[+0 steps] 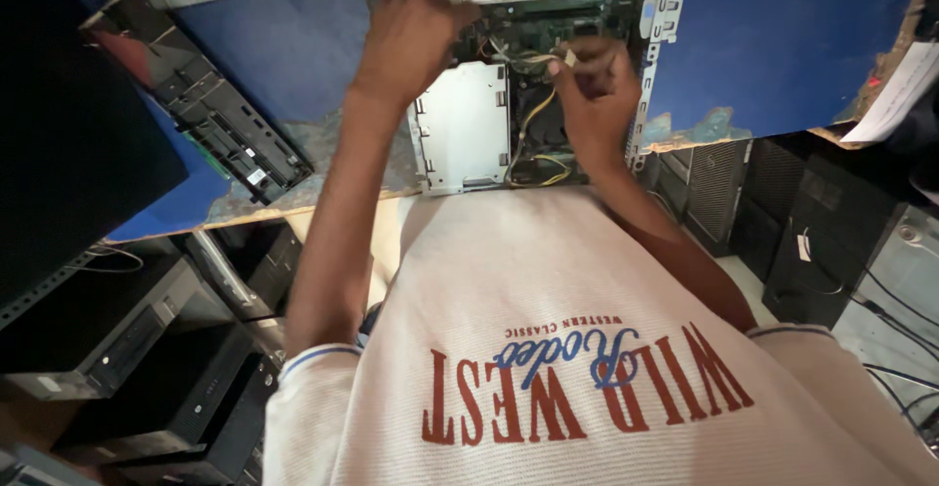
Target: The person installs a hard drive into a computer case, connects the necessary cables, and then secures the side panel to close the case.
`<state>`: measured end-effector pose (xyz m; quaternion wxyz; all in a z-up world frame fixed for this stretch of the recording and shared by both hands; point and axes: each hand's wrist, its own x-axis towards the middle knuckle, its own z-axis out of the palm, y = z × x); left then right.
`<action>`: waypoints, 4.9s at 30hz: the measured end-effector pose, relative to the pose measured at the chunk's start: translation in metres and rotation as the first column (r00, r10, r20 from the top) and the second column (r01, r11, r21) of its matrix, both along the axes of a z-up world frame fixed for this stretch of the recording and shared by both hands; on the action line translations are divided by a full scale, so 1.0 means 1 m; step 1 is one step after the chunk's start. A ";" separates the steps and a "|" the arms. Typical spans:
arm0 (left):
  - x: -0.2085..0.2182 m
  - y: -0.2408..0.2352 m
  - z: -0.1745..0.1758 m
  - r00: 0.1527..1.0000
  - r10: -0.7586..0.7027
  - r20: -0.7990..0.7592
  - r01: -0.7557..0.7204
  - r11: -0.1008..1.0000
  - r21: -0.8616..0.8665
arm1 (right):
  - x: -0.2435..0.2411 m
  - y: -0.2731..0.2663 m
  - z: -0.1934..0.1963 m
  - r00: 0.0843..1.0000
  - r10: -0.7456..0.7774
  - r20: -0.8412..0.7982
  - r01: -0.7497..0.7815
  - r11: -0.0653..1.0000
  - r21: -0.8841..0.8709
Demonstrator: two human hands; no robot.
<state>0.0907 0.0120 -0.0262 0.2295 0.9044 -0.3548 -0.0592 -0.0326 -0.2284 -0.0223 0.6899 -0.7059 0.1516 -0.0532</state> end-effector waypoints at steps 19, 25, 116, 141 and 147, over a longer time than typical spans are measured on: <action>0.022 -0.002 -0.009 0.917 -0.327 0.228 0.316 0.945 0.086 | -0.010 0.015 -0.012 0.997 -0.040 0.061 0.040 0.999 0.007; 0.007 0.022 -0.011 0.890 -0.266 0.369 0.248 0.964 0.098 | 0.000 0.012 -0.015 0.997 0.047 0.066 -0.038 0.991 -0.129; -0.058 -0.071 0.000 0.623 0.782 -0.029 -0.770 0.619 0.153 | 0.072 -0.007 -0.110 0.719 0.695 -0.010 -0.554 0.583 0.594; -0.043 -0.098 -0.038 0.422 0.881 0.212 -0.875 0.336 0.348 | 0.034 -0.034 -0.038 0.506 0.860 0.067 -0.739 0.473 -0.480; -0.032 -0.098 -0.048 0.212 0.976 0.051 -0.869 0.164 0.467 | 0.025 -0.040 -0.024 0.457 0.889 -0.031 -0.805 0.399 -0.439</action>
